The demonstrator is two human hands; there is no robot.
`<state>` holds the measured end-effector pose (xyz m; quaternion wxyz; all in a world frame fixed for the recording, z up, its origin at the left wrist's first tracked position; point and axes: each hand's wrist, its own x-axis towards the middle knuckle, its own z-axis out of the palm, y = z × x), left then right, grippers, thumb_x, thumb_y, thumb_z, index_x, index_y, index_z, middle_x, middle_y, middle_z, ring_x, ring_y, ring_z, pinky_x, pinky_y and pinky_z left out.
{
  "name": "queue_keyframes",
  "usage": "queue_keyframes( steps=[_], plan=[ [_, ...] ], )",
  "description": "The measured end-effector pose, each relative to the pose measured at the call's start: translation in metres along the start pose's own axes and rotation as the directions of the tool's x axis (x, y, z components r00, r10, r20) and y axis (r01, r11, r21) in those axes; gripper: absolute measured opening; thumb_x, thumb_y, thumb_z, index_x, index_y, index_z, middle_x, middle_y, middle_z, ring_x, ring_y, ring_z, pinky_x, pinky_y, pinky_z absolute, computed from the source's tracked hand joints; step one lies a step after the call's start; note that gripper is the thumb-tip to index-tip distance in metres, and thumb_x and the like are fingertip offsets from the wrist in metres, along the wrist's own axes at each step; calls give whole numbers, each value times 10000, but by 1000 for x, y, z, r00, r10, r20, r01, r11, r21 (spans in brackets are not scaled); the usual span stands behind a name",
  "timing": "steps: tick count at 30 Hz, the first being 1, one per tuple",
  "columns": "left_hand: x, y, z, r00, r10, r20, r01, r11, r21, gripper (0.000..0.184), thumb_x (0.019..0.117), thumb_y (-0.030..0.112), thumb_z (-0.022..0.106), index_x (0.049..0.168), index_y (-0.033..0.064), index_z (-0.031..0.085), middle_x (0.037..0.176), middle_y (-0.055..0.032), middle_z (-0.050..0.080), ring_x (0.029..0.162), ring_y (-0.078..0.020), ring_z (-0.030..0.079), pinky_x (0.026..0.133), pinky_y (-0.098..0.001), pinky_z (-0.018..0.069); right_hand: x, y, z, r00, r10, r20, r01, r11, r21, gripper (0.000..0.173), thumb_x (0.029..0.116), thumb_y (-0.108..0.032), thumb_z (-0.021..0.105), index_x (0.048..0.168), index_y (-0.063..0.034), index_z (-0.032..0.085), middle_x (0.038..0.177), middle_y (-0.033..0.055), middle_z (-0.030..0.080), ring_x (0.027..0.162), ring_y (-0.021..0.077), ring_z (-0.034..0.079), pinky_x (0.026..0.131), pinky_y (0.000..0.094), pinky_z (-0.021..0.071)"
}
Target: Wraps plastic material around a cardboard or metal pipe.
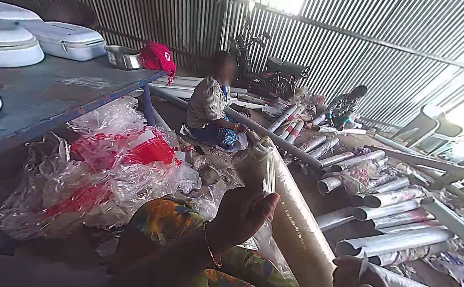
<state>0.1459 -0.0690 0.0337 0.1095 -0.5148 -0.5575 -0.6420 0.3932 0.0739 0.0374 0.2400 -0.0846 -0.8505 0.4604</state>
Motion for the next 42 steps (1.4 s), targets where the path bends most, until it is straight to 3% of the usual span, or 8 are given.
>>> queue_keyframes(
  steps=[2, 4, 7, 11, 15, 20, 30, 42],
  plan=[
    [-5, -2, 2, 998, 49, -30, -47, 997, 63, 508, 1077, 356, 426, 752, 21, 626, 612, -51, 626, 549, -62, 592, 521, -230, 459, 20, -12, -1, 999, -30, 14, 32, 993, -116, 478, 1098, -470, 352, 1247, -51, 527, 900, -116, 590, 799, -72, 562, 727, 182, 504],
    [-9, -4, 3, 995, 80, -64, -73, 993, 92, 506, 1076, 356, 422, 730, 40, 614, 599, -54, 628, 535, -83, 595, 511, -242, 452, 39, -24, 1, 998, -41, 51, 53, 968, -246, 551, 1108, -383, 362, 1294, 109, 525, 932, 66, 604, 803, 38, 597, 727, 254, 540],
    [-14, -7, 2, 990, 122, -74, -115, 989, 93, 504, 1088, 352, 414, 721, 48, 579, 584, -58, 599, 528, -106, 584, 506, -252, 456, 62, -37, 5, 989, -66, 134, 111, 926, -361, 503, 1068, -299, 494, 1364, 108, 496, 1017, 168, 658, 779, 115, 635, 679, 296, 560],
    [-21, -7, 3, 990, 115, -84, -109, 991, 80, 505, 1054, 375, 483, 672, 50, 538, 525, -52, 525, 473, -105, 526, 457, -244, 410, 81, -47, 16, 991, -72, 113, 115, 894, -433, 506, 980, -183, 615, 1411, 65, 519, 981, 139, 694, 770, 114, 648, 690, 300, 560],
    [-24, -6, 2, 994, 67, -84, -64, 997, 33, 473, 992, 364, 588, 652, 40, 534, 517, -48, 481, 473, -89, 496, 450, -229, 383, 87, -41, 25, 971, -218, 98, 238, 839, -489, 346, 1050, -251, 535, 1208, 57, 516, 855, 110, 650, 710, 69, 619, 650, 231, 536],
    [-26, -8, 1, 993, 87, -75, -88, 996, -12, 462, 1028, 333, 545, 670, 40, 537, 540, -52, 500, 491, -84, 502, 473, -213, 394, 89, -39, 23, 961, -246, 124, 275, 816, -508, 333, 1098, -276, 416, 1126, 36, 528, 811, 118, 605, 675, 94, 586, 625, 241, 516],
    [-30, -9, 1, 991, 97, -95, -93, 995, 47, 476, 1053, 342, 471, 688, 46, 544, 540, -50, 532, 498, -89, 534, 485, -219, 419, 86, -62, 32, 961, -269, 71, 262, 789, -556, 244, 991, -142, 610, 1051, 78, 696, 962, 229, 694, 854, 158, 666, 792, 191, 520],
    [-32, -5, 0, 991, 87, -105, -76, 992, 103, 464, 1071, 345, 407, 744, 55, 562, 554, -45, 565, 514, -89, 580, 489, -230, 451, 93, -51, 41, 906, -396, 147, 397, 680, -616, 178, 1025, -202, 577, 1057, -54, 669, 957, 154, 660, 870, 129, 640, 748, 158, 498]
  ],
)
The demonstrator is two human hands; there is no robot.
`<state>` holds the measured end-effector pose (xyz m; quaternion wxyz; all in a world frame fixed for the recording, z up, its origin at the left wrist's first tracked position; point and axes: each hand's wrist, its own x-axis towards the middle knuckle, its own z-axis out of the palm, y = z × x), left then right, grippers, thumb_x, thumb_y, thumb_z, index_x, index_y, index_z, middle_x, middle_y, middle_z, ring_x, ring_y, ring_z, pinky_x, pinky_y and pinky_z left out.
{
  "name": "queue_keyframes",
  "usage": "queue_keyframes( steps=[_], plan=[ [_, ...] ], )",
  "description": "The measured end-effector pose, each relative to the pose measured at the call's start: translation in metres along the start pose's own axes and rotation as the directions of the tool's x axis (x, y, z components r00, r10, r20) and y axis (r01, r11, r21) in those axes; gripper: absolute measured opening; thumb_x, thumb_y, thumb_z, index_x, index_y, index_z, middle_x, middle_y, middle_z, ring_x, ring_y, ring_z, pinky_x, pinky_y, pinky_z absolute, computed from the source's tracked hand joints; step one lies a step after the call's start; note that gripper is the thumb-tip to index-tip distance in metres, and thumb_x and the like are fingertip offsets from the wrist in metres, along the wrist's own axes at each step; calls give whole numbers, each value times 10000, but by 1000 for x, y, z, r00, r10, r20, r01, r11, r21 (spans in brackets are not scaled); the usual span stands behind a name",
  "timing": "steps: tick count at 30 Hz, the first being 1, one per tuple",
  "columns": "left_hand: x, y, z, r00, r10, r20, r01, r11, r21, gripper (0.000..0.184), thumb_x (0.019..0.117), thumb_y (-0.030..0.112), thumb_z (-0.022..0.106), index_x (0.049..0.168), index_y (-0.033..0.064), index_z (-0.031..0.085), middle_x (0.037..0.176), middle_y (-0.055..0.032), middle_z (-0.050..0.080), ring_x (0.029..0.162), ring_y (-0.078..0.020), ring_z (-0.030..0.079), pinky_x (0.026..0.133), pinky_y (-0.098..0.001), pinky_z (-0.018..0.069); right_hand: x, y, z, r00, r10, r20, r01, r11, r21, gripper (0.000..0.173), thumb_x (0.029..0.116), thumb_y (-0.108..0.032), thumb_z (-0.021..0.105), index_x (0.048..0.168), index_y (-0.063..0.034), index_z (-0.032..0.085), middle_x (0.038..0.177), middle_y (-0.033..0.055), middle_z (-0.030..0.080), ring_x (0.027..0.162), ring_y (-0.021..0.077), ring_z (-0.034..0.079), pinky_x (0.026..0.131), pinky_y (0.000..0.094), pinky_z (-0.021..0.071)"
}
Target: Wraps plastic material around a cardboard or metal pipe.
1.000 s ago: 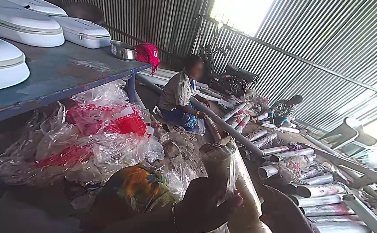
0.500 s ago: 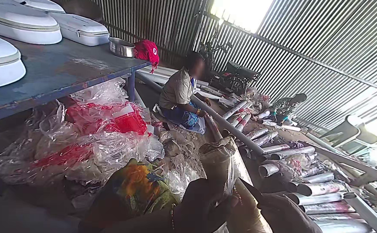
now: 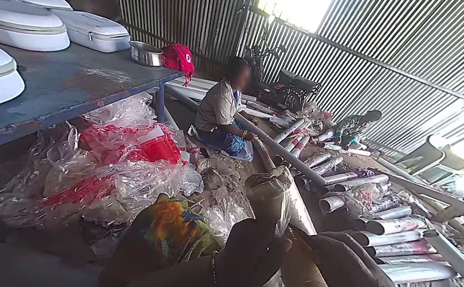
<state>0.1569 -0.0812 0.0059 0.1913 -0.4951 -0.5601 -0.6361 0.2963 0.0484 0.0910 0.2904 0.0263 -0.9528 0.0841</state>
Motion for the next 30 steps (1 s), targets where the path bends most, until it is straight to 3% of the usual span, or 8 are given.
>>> queue_keyframes(
  steps=[5, 9, 12, 17, 20, 26, 30],
  plan=[
    [-2, 1, 0, 1000, -7, -9, 8, 1000, 7, 439, 1073, 343, 399, 793, 51, 570, 562, -42, 548, 522, -82, 576, 497, -214, 455, 9, -5, 9, 998, -24, -66, 20, 998, -53, 163, 1020, -217, 571, 1040, -90, 671, 933, 121, 648, 850, 103, 628, 731, 131, 484],
    [-5, -3, 1, 999, 38, -34, -36, 999, 38, 429, 1074, 304, 406, 756, 59, 559, 584, -48, 517, 568, -94, 553, 556, -196, 447, 18, -10, 14, 994, -75, -78, 69, 994, -82, 150, 1015, -210, 579, 1037, -90, 667, 912, 104, 625, 834, 104, 608, 714, 125, 471],
    [-7, -3, 1, 998, 42, -39, -40, 998, 52, 422, 1081, 309, 399, 787, 62, 573, 603, -50, 531, 583, -99, 566, 562, -199, 459, 25, -16, 16, 992, -97, -79, 87, 988, -128, 150, 1011, -221, 586, 1021, -108, 684, 880, 100, 629, 810, 128, 618, 689, 162, 484],
    [-8, -1, 2, 998, 43, -37, -39, 993, 110, 392, 1090, 327, 375, 853, 87, 574, 647, -39, 531, 614, -96, 561, 585, -181, 454, 41, -20, 20, 980, -170, -108, 150, 973, -173, 140, 1019, -225, 558, 975, -125, 646, 860, 80, 615, 736, 125, 609, 579, 177, 463],
    [-5, 6, -2, 999, -21, -35, 27, 987, 161, 414, 1041, 293, 421, 761, 48, 602, 580, -64, 557, 550, -109, 580, 528, -213, 456, 49, -21, 19, 978, -183, -102, 167, 975, -145, 147, 1008, -226, 568, 953, -123, 657, 862, 67, 639, 759, 108, 616, 614, 163, 467],
    [-5, 9, -2, 991, -129, -21, 131, 986, 107, 419, 1009, 282, 465, 712, 16, 595, 563, -77, 578, 526, -87, 596, 504, -204, 464, 55, -18, 16, 978, -170, -121, 168, 985, -26, 146, 1005, -233, 574, 964, -124, 663, 889, 43, 669, 819, 32, 623, 699, 98, 462],
    [-7, 5, 0, 996, -71, -48, 76, 990, 119, 426, 1026, 291, 444, 730, 22, 591, 572, -71, 562, 542, -71, 578, 532, -180, 460, 56, -13, 16, 977, -156, -146, 169, 982, 84, 157, 1005, -233, 586, 979, -104, 671, 923, 40, 680, 874, -12, 621, 771, 66, 455]
  ],
)
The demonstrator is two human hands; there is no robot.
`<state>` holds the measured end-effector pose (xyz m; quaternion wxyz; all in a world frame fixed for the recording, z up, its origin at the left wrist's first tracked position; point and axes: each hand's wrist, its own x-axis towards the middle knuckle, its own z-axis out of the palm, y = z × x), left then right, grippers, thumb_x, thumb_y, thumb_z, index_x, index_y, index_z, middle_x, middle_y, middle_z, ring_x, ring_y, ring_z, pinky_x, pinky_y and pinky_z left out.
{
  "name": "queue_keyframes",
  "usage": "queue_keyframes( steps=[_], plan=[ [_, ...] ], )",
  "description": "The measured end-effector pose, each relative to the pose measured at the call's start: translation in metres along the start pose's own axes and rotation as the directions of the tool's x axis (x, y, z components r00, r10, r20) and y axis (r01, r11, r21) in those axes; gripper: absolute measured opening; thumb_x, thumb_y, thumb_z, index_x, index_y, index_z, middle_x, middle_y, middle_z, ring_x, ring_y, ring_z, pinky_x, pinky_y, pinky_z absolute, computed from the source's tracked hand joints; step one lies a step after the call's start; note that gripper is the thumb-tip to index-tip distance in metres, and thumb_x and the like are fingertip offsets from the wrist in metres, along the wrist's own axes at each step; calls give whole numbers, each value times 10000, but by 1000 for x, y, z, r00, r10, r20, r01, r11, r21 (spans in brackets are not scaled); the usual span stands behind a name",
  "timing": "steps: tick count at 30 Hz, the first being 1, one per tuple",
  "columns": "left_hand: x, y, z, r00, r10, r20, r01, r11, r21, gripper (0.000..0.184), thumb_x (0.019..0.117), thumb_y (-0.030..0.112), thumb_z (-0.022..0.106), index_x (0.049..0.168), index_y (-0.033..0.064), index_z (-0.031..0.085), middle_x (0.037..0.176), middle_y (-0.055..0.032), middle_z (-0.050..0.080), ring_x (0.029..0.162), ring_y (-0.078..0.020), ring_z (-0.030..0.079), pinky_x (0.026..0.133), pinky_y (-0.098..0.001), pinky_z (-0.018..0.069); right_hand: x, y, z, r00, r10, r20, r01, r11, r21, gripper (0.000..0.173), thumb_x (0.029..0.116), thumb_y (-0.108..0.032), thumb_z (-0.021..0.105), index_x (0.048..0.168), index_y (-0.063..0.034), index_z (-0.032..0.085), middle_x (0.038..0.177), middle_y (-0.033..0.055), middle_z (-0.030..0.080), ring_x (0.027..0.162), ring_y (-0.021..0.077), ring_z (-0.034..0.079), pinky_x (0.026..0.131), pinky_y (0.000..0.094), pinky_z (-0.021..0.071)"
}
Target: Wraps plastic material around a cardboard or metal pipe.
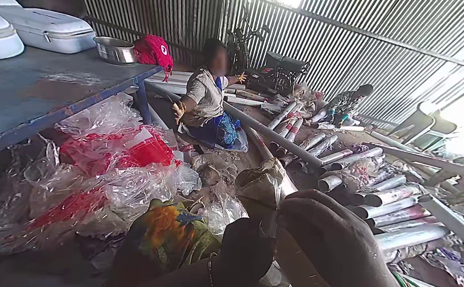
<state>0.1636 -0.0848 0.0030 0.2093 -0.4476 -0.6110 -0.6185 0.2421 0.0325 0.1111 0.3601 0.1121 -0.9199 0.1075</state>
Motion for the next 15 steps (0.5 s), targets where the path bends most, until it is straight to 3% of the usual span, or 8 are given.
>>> queue_keyframes(
  steps=[4, 8, 10, 12, 15],
  plan=[
    [1, -7, 4, 996, 75, -49, -75, 997, -12, 461, 1056, 298, 410, 728, 22, 578, 573, -74, 557, 553, -67, 572, 561, -166, 458, 0, 5, 1, 1000, 29, -9, -28, 997, 72, 169, 996, -252, 600, 972, -104, 678, 919, 27, 688, 865, -29, 624, 765, 66, 466],
    [-1, -13, 4, 998, 62, -14, -63, 991, -119, 497, 1094, 378, 378, 760, 55, 554, 602, -47, 535, 592, -43, 566, 591, -138, 462, 1, 3, -4, 983, 161, 88, -171, 976, 131, 257, 979, -325, 636, 1087, -95, 597, 821, -20, 639, 676, -53, 553, 612, 73, 448],
    [2, -10, 0, 997, 73, -4, -73, 992, -101, 553, 1083, 362, 390, 723, -5, 593, 592, -109, 591, 591, -100, 599, 612, -177, 480, 3, -1, -11, 961, 224, 161, -249, 956, 157, 267, 967, -304, 653, 1093, -74, 607, 791, -11, 638, 623, -31, 549, 564, 110, 460],
    [3, -7, -4, 996, 80, 37, -76, 993, -89, 554, 1079, 319, 392, 762, -66, 634, 644, -182, 635, 634, -191, 635, 672, -245, 512, 3, -3, -19, 929, 264, 259, -318, 927, 196, 215, 981, -241, 639, 1086, -55, 613, 778, 0, 660, 597, -2, 589, 539, 155, 502],
    [4, 0, -7, 997, 55, 55, -51, 997, -62, 512, 1052, 263, 413, 761, -87, 645, 660, -203, 667, 608, -237, 656, 646, -302, 523, 1, -2, -32, 849, 324, 419, -441, 870, 222, 202, 1023, -189, 585, 1122, -14, 604, 800, 27, 690, 627, 62, 649, 583, 249, 559]
  ],
)
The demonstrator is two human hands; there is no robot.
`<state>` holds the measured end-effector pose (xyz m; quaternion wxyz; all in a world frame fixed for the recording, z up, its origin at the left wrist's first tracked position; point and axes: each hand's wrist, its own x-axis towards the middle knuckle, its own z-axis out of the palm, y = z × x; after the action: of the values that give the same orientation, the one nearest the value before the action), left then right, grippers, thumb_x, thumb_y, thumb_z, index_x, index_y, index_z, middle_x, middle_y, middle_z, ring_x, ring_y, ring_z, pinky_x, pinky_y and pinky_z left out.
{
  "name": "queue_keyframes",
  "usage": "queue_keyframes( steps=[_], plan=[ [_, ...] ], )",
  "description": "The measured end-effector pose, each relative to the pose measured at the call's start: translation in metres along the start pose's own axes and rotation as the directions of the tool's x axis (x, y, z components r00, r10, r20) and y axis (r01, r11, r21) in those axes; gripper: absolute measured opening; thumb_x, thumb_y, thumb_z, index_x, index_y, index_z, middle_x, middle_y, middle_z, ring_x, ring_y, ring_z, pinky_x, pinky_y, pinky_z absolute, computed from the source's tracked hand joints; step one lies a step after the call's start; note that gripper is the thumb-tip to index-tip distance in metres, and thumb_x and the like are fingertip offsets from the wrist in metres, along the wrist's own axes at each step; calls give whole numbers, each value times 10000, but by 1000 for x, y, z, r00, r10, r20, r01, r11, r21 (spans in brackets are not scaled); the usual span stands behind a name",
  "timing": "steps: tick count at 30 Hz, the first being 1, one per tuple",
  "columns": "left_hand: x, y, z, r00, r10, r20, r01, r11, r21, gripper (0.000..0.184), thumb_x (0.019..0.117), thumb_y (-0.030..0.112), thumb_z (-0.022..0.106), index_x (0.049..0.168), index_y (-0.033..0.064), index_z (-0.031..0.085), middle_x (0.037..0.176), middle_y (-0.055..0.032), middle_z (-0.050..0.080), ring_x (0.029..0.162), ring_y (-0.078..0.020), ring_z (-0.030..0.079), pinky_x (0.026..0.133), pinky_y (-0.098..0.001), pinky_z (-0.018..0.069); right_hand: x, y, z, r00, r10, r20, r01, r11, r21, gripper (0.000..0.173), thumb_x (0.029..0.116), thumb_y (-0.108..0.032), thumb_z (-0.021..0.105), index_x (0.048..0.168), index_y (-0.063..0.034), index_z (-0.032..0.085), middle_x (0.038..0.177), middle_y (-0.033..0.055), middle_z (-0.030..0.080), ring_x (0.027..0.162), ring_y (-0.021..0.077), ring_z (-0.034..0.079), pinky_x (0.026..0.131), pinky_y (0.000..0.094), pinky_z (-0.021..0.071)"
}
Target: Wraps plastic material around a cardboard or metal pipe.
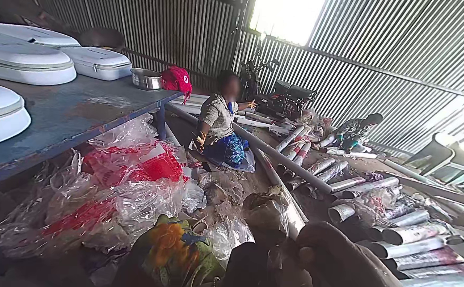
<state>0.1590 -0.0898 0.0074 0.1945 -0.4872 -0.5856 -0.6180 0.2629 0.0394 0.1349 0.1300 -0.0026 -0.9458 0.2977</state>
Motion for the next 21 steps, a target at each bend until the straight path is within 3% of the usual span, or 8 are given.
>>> queue_keyframes(
  steps=[3, 5, 9, 12, 15, 17, 21],
  plan=[
    [3, 3, -2, 998, -32, 45, 30, 999, 37, 498, 1045, 253, 400, 808, -97, 663, 706, -213, 699, 626, -286, 695, 620, -376, 545, -3, -1, -5, 997, 50, 65, -53, 997, 54, 237, 1046, -159, 541, 1159, 44, 589, 790, 67, 681, 635, 111, 659, 608, 303, 571],
    [0, 4, -1, 997, -61, 44, 59, 998, 30, 482, 1034, 242, 411, 823, -104, 671, 718, -224, 692, 645, -301, 692, 637, -395, 545, -3, -4, -4, 986, 111, 121, -126, 983, 130, 248, 1057, -146, 492, 1189, 49, 571, 772, 27, 658, 607, 63, 616, 585, 262, 541],
    [-3, 4, 2, 996, -89, 22, 88, 995, 41, 466, 1028, 231, 424, 802, -93, 672, 698, -218, 676, 645, -290, 679, 650, -374, 535, 4, -5, 5, 949, 218, 227, -299, 853, 429, 178, 1054, -120, 427, 1196, -85, 529, 682, -116, 595, 506, -37, 525, 480, 154, 464],
    [-5, 2, 2, 995, -96, -4, 96, 995, 30, 489, 1031, 256, 421, 803, -101, 664, 675, -210, 670, 621, -255, 677, 617, -346, 531, 10, -9, 10, 935, 203, 289, -342, 726, 596, 158, 1046, -106, 404, 1135, -169, 519, 664, -113, 625, 470, -49, 517, 430, 117, 420],
    [-6, -8, 8, 993, 44, -106, -37, 997, 67, 488, 1049, 308, 389, 735, -5, 592, 575, -107, 562, 525, -154, 589, 509, -264, 484, 8, 1, 13, 943, 95, 320, -313, 585, 749, 82, 1052, -217, 518, 1109, -209, 575, 677, -94, 632, 476, -57, 510, 432, 102, 416],
    [-3, -7, 7, 992, 66, -111, -60, 996, 58, 476, 1035, 289, 408, 704, -2, 587, 552, -107, 553, 499, -162, 575, 483, -281, 462, 5, 5, 14, 941, 62, 333, -317, 512, 799, 123, 1026, -320, 607, 1109, -229, 611, 709, -94, 622, 489, -65, 496, 437, 95, 409],
    [0, -3, 4, 995, 43, -90, -39, 999, 35, 425, 1001, 241, 462, 684, -12, 591, 545, -124, 571, 487, -187, 589, 476, -311, 459, -4, 5, 13, 940, 66, 334, -333, 390, 859, 122, 1045, -337, 559, 1061, -243, 636, 736, -101, 615, 507, -62, 501, 437, 97, 401]
  ],
)
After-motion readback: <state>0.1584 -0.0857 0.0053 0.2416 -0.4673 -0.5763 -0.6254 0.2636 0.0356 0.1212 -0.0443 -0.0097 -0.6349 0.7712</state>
